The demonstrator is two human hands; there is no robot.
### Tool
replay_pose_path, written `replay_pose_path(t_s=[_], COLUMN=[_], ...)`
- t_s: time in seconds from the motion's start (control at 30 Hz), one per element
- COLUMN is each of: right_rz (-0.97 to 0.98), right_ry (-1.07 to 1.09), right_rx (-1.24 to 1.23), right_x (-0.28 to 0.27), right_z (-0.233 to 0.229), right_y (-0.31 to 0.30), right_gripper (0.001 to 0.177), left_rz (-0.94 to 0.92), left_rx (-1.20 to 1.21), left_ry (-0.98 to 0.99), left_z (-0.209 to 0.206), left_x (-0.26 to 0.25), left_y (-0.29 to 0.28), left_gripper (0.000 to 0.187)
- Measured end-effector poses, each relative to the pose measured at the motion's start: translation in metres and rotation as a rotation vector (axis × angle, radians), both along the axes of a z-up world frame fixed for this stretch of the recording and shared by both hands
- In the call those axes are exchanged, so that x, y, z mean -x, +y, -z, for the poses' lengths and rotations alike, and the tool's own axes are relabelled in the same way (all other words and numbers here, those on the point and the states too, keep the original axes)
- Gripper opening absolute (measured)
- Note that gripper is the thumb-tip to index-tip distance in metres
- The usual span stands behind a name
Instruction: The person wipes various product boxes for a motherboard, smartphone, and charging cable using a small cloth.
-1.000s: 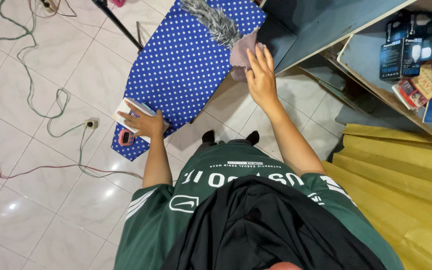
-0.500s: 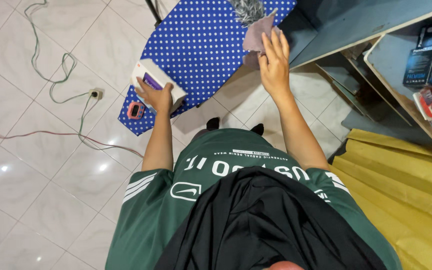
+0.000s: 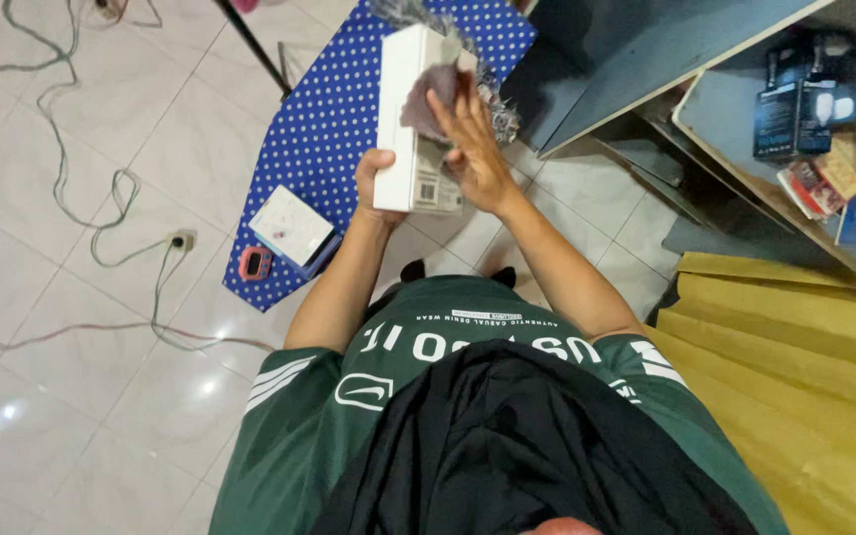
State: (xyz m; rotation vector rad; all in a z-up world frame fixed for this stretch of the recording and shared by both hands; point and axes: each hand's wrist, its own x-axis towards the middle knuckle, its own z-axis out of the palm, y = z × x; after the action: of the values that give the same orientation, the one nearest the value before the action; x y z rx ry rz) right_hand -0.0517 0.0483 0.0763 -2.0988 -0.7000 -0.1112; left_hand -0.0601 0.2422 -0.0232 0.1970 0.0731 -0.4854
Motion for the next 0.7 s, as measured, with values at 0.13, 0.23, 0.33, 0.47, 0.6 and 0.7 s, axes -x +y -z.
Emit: replay_pose_path(t_s=[0.13, 0.23, 0.33, 0.47, 0.6, 0.7], right_rz=[0.312, 0.305, 0.21, 0.183, 0.306, 0.481], right_ry=[-0.133, -0.151, -0.188, -0.229, -0.372, -0.308], right_rx=[0.001, 0.029, 0.063, 0.107, 0.186, 0.084], right_x=[-0.026, -0.007, 0.032, 0.048, 0.02, 0.008], right_z=[-0.038, -0.047, -0.038, -0.037, -0.06, -0.083], right_y=[-0.042, -0.046, -0.036, -0.06, -0.114, -0.155], right_gripper=[0.09, 0.088, 0.088, 0.087, 0.086, 0.088], left_rz=[0.15, 0.117, 0.118, 0.225, 0.386, 0.329], left_rx=[-0.045, -0.096, -0.005, 0.073, -0.044, -0.275], left_ry=[-0.106, -0.137, -0.196, -0.079, -0.285, -0.452], left_z=[-0.025, -0.041, -0.056, -0.076, -0.097, -0.105], left_x=[0.004, -0.008, -0.027, -0.045, -0.04, -0.03], left_y=[-0.033, -0.052, -0.062, -0.083, -0.119, -0.154], left_gripper=[0.074, 0.075, 0.068, 0.065, 0.071, 0.079])
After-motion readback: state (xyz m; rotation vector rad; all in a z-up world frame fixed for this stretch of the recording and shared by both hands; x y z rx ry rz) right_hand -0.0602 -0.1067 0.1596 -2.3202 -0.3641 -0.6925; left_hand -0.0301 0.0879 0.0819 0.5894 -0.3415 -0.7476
